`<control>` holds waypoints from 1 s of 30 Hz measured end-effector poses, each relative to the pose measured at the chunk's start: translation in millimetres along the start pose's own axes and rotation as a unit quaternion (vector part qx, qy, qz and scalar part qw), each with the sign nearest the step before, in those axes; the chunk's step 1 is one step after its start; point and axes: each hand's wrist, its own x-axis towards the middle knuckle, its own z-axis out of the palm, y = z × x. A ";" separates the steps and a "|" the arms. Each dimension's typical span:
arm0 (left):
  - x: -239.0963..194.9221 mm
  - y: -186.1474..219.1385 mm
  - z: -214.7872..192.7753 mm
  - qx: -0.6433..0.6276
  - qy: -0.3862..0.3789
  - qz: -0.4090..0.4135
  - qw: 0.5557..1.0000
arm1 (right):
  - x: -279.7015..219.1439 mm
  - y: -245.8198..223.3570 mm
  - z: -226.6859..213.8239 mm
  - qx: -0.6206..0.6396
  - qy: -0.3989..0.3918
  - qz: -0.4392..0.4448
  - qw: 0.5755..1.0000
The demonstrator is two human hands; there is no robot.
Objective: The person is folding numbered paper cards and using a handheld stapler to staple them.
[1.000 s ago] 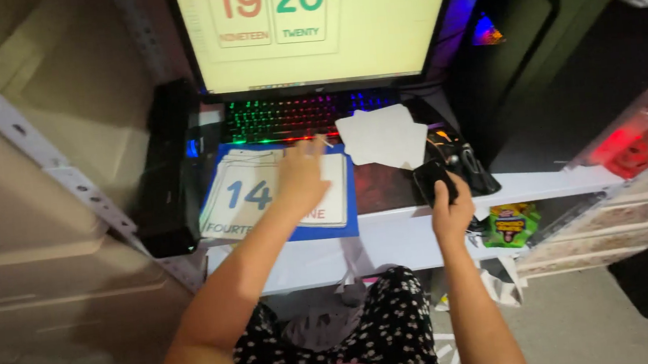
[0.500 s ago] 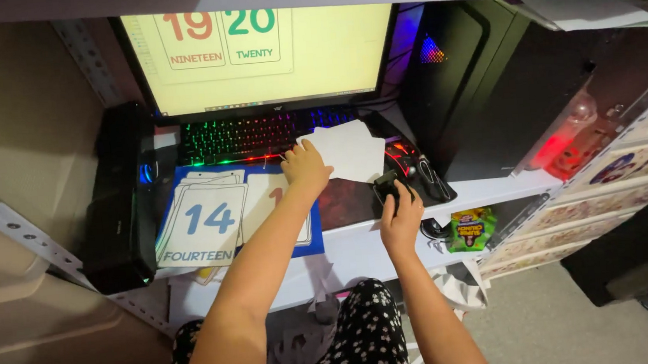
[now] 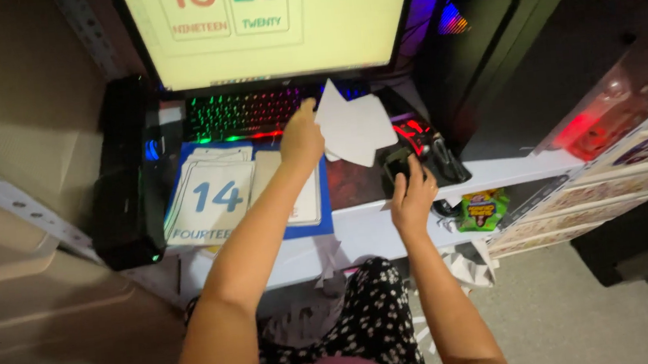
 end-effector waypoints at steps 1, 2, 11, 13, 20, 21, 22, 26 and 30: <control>-4.1 -7.2 -11.4 0.004 -0.004 -0.005 1.000 | -0.6 1.7 -0.5 0.003 -0.005 0.004 1.000; -8.3 -14.0 -22.8 0.001 0.062 0.070 0.996 | -1.2 3.5 -1.1 0.028 -0.001 -0.001 1.000; -187.2 61.5 -166.9 -0.289 0.099 -0.104 0.947 | -33.1 -79.0 -64.4 0.200 0.036 0.009 0.979; -221.0 74.3 -153.0 -0.460 0.078 -0.191 0.864 | -41.9 -132.1 -87.5 0.265 -0.005 0.019 0.964; -261.1 85.8 -121.8 -0.389 0.117 0.071 0.911 | -35.8 -179.3 -121.1 0.415 -0.035 0.036 0.909; -259.8 86.7 -124.1 -0.360 0.123 0.096 0.920 | -33.4 -172.9 -119.6 0.484 -0.018 0.110 0.868; -257.2 81.2 -127.3 -0.364 0.129 0.095 0.917 | -46.0 -155.2 -108.3 0.483 -0.022 0.103 0.869; -257.8 86.4 -152.0 -0.229 0.101 0.001 0.968 | -65.1 -113.1 -99.0 0.600 -0.064 0.406 0.687; -263.1 65.0 -107.1 -0.403 -0.005 -0.080 0.912 | -51.5 -120.0 -122.3 0.621 -0.091 0.435 0.646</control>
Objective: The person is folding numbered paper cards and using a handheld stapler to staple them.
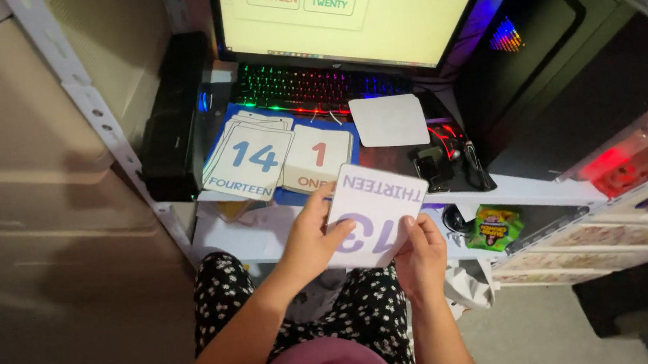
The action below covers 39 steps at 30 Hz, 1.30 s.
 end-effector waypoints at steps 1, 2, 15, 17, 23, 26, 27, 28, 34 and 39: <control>1.0 -0.2 4.3 0.002 0.004 0.000 1.000 | 0.4 -4.8 -0.3 0.001 -0.003 0.003 1.000; 2.5 -0.4 9.5 0.012 0.044 0.038 0.998 | 1.6 -10.2 -1.1 -0.040 -0.037 -0.014 0.998; 4.4 -16.9 16.1 -0.234 0.191 0.059 0.951 | -4.9 -6.1 -15.3 -0.114 -0.052 -0.034 0.992; 11.9 -1.0 -14.7 -0.175 0.140 0.062 0.973 | 3.5 -13.7 -18.1 -0.150 -0.061 -0.057 0.985; 4.8 16.1 -52.5 0.032 -0.027 -0.050 0.998 | -5.3 -58.4 9.7 -0.213 -0.065 -0.082 0.971; 3.5 5.5 -51.4 0.005 0.000 -0.061 0.998 | 1.1 -40.7 -0.2 -0.084 -0.107 -0.023 0.990; 4.4 1.0 -50.6 -0.028 0.029 -0.058 0.997 | 7.7 -29.7 -8.9 0.026 -0.149 0.030 0.988; 2.1 -3.0 -44.9 -0.032 0.031 -0.056 0.997 | 7.9 -23.6 -6.0 0.023 -0.152 0.029 0.988; -21.7 -7.4 -5.2 -0.131 0.094 -0.224 0.961 | -27.7 -46.2 45.4 0.164 -0.477 0.021 0.863; -45.7 -32.7 16.7 -0.282 0.002 -0.280 0.918 | -31.2 -45.8 44.6 0.210 -0.464 0.073 0.857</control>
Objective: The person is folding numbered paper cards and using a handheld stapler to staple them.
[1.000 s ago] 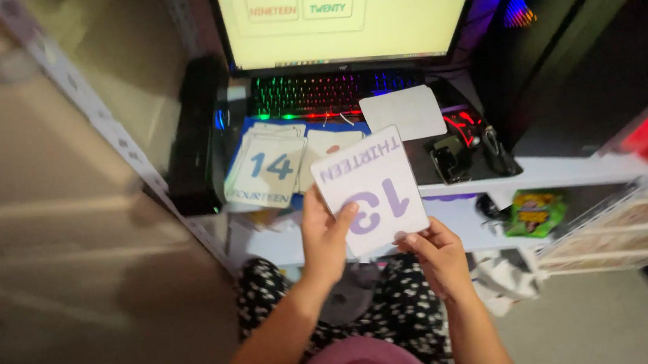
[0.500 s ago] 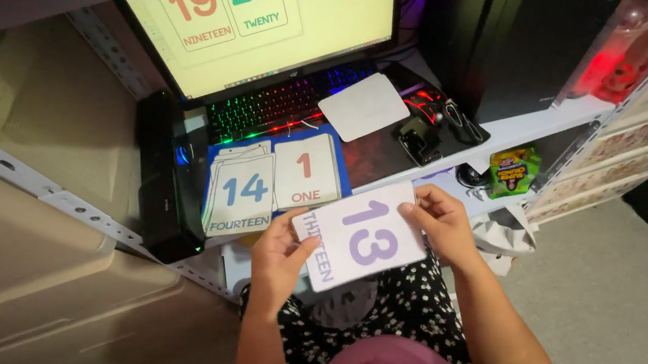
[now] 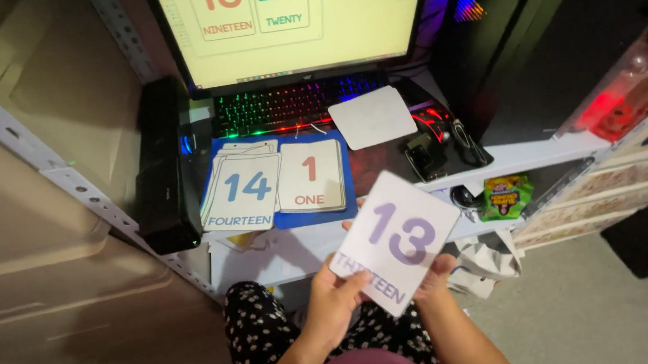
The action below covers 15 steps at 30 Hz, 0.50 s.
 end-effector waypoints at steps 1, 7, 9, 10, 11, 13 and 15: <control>-0.7 0.2 1.3 -0.004 0.001 0.004 1.000 | 1.1 0.4 -0.5 -0.001 -0.004 0.004 1.000; -1.4 -4.1 2.7 -0.015 -0.015 -0.042 0.999 | 6.0 4.0 -3.0 0.098 -0.002 0.040 0.994; -2.0 -3.7 6.0 -0.028 -0.021 -0.072 0.997 | 5.6 3.7 -3.7 0.145 0.009 0.048 0.988; -2.0 -3.7 5.9 -0.026 -0.021 -0.072 0.997 | 6.5 4.2 -4.2 0.146 0.009 0.047 0.988; -1.7 -3.9 6.3 -0.028 -0.028 -0.077 0.996 | 7.3 4.3 -4.9 0.167 0.015 0.046 0.985; 0.1 -3.8 5.9 -0.026 -0.038 -0.085 0.995 | 7.5 4.9 -5.3 0.188 0.024 0.041 0.981; 1.9 -4.3 4.2 0.026 -0.051 -0.079 0.995 | 5.9 6.3 -4.2 0.230 0.040 0.035 0.972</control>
